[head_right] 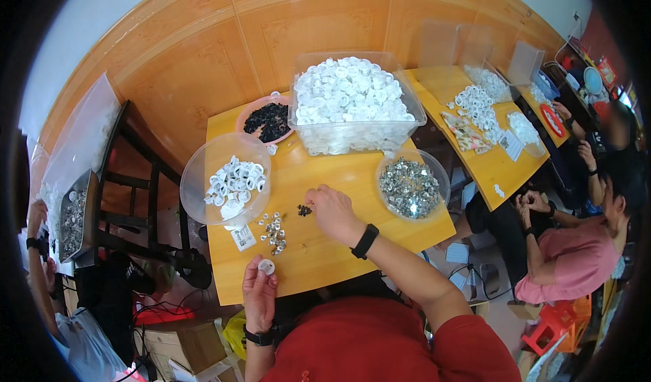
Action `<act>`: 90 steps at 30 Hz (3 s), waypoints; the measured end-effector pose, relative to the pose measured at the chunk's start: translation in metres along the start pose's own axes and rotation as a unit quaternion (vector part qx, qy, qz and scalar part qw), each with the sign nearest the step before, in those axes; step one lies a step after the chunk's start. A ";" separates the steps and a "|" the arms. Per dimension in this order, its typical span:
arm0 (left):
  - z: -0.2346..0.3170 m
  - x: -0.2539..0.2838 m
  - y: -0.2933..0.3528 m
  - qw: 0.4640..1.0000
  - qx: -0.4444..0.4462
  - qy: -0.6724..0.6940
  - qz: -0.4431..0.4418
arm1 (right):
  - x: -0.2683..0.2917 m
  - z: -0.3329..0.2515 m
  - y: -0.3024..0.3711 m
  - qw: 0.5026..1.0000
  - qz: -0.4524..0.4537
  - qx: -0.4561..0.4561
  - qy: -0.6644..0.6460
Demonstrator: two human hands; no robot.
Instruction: Insert small black components into white circular plastic housings at a workshop table.
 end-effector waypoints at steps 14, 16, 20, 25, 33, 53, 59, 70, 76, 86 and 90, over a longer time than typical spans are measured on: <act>-0.001 -0.007 0.000 1.000 -0.001 -0.016 -0.002 | -0.042 -0.004 0.006 0.994 -0.084 0.063 0.006; -0.002 -0.005 -0.001 1.000 0.000 -0.016 -0.001 | -0.038 -0.005 0.007 0.995 -0.064 0.070 -0.024; -0.002 -0.008 -0.002 1.000 0.010 -0.019 0.002 | -0.030 -0.016 0.009 0.965 -0.115 -0.013 -0.234; -0.007 -0.043 -0.014 0.997 0.067 -0.029 -0.015 | -0.041 -0.032 0.036 0.856 -0.173 -0.138 -0.468; -0.013 -0.056 -0.016 0.998 0.062 -0.025 -0.008 | -0.002 -0.062 0.033 0.938 -0.081 0.052 -0.334; -0.023 -0.063 -0.016 0.985 0.121 0.107 -0.064 | 0.008 -0.059 0.051 0.940 0.024 0.041 -0.338; -0.018 -0.060 -0.015 0.987 0.108 0.105 -0.055 | 0.018 -0.064 0.045 0.950 0.010 0.060 -0.307; -0.005 -0.066 -0.013 0.997 0.057 0.039 -0.045 | 0.022 -0.091 0.045 0.965 0.020 0.172 -0.195; -0.005 -0.062 -0.012 0.999 0.042 0.011 -0.018 | 0.027 -0.116 0.049 0.952 0.025 0.304 -0.019; -0.005 -0.066 -0.011 0.998 0.059 0.028 -0.023 | 0.018 -0.083 0.034 0.968 -0.042 0.150 -0.195; 0.002 -0.071 -0.010 0.999 0.025 0.004 -0.023 | 0.013 -0.066 0.041 0.952 -0.061 0.011 -0.301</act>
Point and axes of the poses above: each hand's wrist, its own y-axis away from the middle knuckle, its own x-axis out of the back of the hand, z = x × y, the point moved 9 cm from there along -y, towards the middle knuckle, and after that the axes turned 7 degrees about x, right-handed, at the moved point
